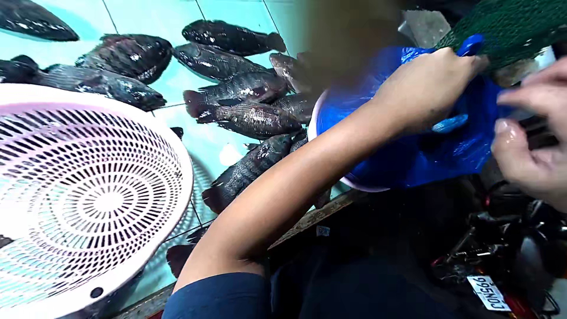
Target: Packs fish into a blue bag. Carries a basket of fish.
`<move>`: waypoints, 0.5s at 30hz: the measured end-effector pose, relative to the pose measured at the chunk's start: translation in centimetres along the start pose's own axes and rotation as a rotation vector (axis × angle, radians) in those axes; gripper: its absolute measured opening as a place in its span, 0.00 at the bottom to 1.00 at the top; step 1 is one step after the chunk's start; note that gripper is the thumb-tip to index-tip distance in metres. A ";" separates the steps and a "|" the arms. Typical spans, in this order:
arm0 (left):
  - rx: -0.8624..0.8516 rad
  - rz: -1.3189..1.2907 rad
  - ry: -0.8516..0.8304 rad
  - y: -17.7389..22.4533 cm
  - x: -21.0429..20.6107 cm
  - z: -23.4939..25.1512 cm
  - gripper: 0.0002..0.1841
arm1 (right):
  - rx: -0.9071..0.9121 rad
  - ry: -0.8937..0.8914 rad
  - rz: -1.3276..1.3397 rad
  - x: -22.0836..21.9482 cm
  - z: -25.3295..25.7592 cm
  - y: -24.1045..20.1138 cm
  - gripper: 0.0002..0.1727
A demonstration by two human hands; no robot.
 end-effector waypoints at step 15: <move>0.435 -0.130 0.226 1.0 -0.8 -1.5 0.25 | 0.711 0.193 0.276 -2.7 10.3 4.9 0.11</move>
Point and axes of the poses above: each hand's wrist, its own z-axis towards the middle knuckle, its own x-axis out of the back of the hand, y = z × x, the point moved 3 cm from there along z, towards the middle knuckle, and after that the axes turned 15 degrees about -y, right-handed, at the moved point
